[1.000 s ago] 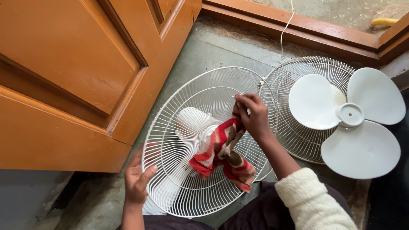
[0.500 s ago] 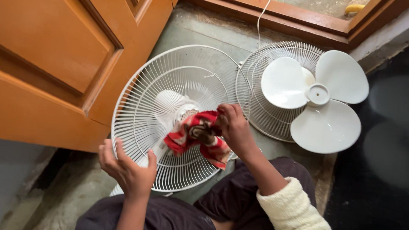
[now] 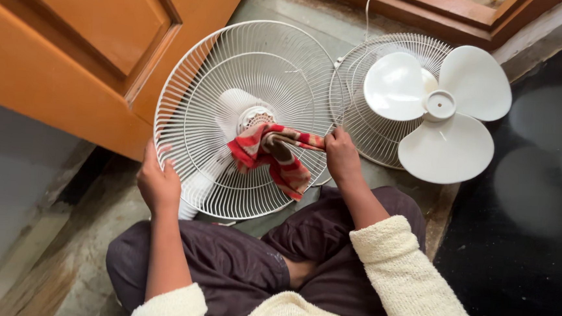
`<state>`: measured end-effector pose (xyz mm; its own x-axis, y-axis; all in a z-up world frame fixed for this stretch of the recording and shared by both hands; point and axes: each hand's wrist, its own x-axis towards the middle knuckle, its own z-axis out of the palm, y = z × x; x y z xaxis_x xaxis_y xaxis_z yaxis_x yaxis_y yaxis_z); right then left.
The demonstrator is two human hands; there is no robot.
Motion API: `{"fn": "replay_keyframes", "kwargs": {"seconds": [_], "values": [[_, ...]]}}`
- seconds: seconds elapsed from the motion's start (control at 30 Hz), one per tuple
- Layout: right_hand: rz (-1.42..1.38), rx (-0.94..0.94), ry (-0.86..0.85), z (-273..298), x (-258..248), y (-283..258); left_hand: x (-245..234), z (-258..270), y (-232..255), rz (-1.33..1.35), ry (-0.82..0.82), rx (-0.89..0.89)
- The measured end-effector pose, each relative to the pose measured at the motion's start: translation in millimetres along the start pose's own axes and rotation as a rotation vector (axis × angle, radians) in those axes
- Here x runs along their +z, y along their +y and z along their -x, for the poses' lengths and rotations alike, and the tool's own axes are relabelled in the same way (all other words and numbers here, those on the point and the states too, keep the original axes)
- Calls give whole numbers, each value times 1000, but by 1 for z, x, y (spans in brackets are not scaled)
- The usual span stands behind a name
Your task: The person cleans the motor housing and internal components of a disassembled electric fan using a cloth before attempting to reassemble the grill.
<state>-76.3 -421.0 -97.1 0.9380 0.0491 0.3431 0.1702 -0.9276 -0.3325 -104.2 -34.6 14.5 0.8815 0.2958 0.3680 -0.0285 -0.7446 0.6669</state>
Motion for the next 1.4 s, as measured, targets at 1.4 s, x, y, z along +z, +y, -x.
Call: {"fn": "replay_keyframes", "kwargs": {"seconds": [1.4], "values": [[-1243,656,79,-19,8,0,99,104,73,239,-637,689]]}}
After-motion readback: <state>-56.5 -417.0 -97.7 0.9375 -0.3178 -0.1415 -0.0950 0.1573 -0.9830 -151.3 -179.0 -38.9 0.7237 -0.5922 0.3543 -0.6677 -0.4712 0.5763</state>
